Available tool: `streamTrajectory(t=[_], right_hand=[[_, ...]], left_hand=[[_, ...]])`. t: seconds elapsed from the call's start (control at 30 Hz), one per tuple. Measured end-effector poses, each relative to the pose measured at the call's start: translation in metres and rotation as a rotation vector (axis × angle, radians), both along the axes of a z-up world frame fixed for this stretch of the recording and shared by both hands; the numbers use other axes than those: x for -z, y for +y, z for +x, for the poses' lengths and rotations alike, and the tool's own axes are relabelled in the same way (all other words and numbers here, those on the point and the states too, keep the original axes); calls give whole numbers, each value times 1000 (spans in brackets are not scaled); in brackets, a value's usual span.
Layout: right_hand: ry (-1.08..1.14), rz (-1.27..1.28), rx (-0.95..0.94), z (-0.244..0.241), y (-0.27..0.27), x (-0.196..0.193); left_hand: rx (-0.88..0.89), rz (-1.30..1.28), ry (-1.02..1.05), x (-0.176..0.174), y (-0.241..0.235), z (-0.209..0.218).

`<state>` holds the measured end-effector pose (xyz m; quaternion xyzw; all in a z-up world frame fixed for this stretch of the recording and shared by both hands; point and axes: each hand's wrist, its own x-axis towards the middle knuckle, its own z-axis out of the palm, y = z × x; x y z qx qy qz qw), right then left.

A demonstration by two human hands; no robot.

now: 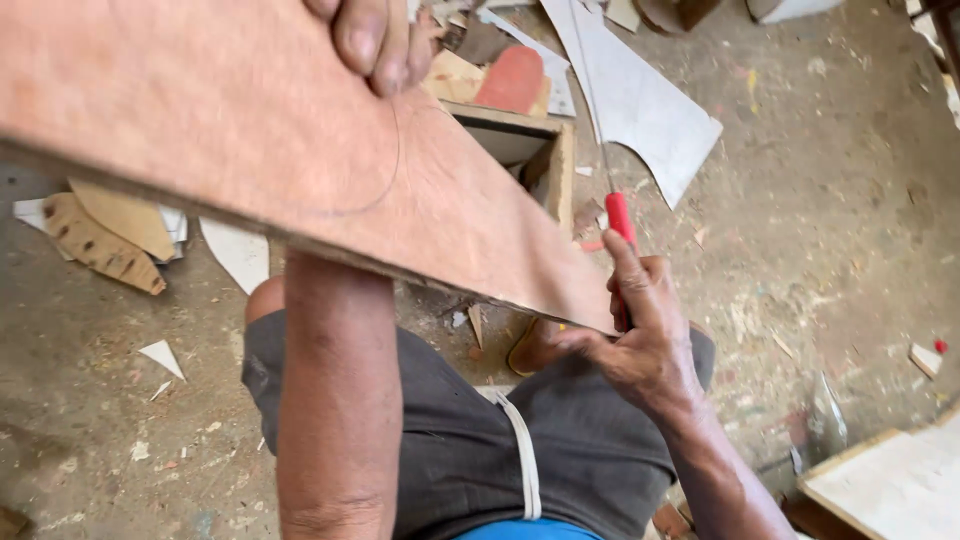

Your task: A person uses a handheld saw blade to cut a curved shape out of a thin wooden board on a workshop floor.

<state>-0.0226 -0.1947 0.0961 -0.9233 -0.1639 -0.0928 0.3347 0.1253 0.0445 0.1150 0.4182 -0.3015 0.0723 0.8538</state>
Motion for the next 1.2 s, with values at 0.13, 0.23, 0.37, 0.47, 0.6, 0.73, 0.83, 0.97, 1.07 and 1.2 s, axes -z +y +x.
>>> streamTrajectory(t=[0.13, 0.23, 0.37, 0.47, 0.6, 0.73, 0.83, 0.97, 1.07, 1.2], right_hand=[[195, -367, -42, 15, 18, -16], [179, -472, -118, 46, 32, -21], [520, -489, -119, 76, 56, -49], [548, -548, -62, 100, 64, -49], [122, -539, -228, 143, 53, -16], [270, -531, -230, 180, 73, -12], [478, -566, -299, 209, 78, -5], [638, -487, -309, 227, 65, 31], [634, -548, -224, 231, 58, 51], [503, -614, -235, 247, 20, 78]], left_hand=[[129, -279, -103, 8, 22, -3], [194, -437, -225, 5, 58, -5], [116, -675, -269, 24, 57, -12], [48, -810, -274, 59, 42, -14], [-38, -920, -240, 75, 33, -13], [-33, -985, -249, 86, 38, -5], [-84, -1073, -104, 91, 35, -4], [-79, -1122, 103, 113, 36, 3], [-131, -1098, 242, 139, 55, 8], [-182, -1016, 483, 177, 95, -26]])
